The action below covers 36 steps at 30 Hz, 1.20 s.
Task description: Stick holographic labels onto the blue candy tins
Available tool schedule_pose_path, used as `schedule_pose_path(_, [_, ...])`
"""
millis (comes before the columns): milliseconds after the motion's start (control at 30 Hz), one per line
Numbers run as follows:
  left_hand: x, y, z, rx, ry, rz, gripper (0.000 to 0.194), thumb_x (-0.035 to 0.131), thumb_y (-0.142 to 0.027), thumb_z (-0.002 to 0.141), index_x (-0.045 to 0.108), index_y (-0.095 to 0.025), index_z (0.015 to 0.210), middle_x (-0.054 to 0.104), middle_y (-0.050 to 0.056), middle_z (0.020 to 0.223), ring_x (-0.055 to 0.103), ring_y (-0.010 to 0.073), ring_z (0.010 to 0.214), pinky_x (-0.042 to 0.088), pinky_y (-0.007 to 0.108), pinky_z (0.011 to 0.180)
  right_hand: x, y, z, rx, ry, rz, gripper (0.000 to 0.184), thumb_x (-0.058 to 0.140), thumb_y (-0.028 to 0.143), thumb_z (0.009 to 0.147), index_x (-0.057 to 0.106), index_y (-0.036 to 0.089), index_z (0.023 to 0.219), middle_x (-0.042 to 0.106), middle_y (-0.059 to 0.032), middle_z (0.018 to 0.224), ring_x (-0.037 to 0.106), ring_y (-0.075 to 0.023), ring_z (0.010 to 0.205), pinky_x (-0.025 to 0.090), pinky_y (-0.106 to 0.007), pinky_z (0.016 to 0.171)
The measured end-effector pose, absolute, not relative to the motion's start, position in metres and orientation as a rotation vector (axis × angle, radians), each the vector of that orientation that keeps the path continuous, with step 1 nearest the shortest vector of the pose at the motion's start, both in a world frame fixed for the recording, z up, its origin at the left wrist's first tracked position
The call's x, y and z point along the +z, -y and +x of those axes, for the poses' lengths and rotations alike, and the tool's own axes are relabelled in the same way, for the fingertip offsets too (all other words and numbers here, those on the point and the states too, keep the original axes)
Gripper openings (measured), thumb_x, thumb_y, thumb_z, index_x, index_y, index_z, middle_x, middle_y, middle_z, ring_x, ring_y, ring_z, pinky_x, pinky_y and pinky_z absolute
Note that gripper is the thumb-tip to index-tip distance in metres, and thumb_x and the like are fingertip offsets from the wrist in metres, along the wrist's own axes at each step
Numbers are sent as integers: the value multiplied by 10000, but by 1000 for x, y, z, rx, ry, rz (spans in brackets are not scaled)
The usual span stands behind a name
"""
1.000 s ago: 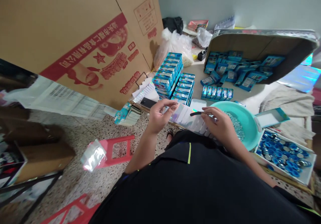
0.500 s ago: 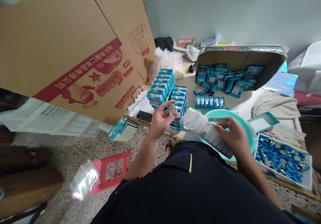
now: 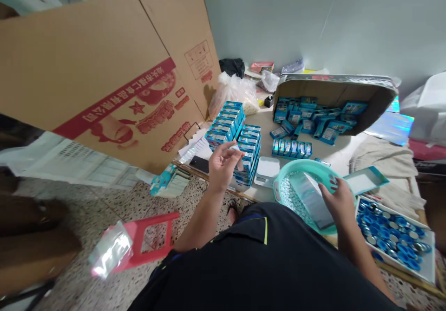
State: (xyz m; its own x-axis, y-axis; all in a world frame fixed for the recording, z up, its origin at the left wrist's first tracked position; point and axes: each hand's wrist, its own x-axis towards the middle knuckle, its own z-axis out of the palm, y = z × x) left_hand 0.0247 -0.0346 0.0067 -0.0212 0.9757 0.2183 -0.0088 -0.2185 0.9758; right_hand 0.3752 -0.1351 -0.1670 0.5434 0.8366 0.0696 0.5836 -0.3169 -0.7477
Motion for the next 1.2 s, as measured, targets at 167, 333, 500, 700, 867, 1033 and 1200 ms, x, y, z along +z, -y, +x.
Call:
schedule_pose_path(167, [5,49,26,1566,-1152,1214,504,802,-484,794,586,-200,1149,740,20,815,702,133,672,591,275,685,-130,101,317,656,1156,-1614,947,750,601,810,296,193,1534,614,-188,1275,687,-304,981,559,-368,686])
schedule_pose_path(333, [1,70,31,1568,-1184,1128,510,798,-466,797,541,-201,1149,726,10,801,743,175,788,596,292,734,-74,81,241,869,1351,-1035,927,718,461,928,79,335,1587,637,-108,1246,696,-232,953,573,-403,818])
schedule_pose_path(500, [-7,91,32,1552,-1270,1046,558,790,-505,797,541,-204,1196,711,22,852,744,194,844,589,298,748,-43,85,181,1064,1454,-667,959,734,388,958,16,403,1594,635,-75,1224,680,-227,980,559,-450,891])
schedule_pose_path(700, [-3,104,28,1717,-1326,710,596,843,-471,756,590,-213,1229,711,24,877,737,195,937,570,316,873,-43,89,147,1162,1418,-530,885,741,289,946,132,432,1572,643,-14,1044,659,-216,944,566,-404,824])
schedule_pose_path(867, [-14,105,28,1790,-1223,483,530,914,-496,640,648,-210,999,694,18,781,715,169,762,539,279,714,-40,91,135,1302,1326,-660,812,804,320,880,284,441,1492,644,-4,927,640,-240,791,569,-411,719])
schedule_pose_path(1033, [-21,95,20,1815,-1114,474,526,924,-550,597,619,-193,833,689,26,742,724,182,779,519,294,726,-30,88,128,1356,1263,-833,696,820,421,847,397,443,1399,648,-6,900,622,-238,751,572,-384,678])
schedule_pose_path(1200, [-2,84,-8,1675,-1114,627,561,883,-636,609,622,-186,816,696,29,756,715,192,779,530,337,763,-19,73,120,1339,1292,-857,671,842,419,809,432,399,1340,649,-4,888,622,-232,743,563,-360,651])
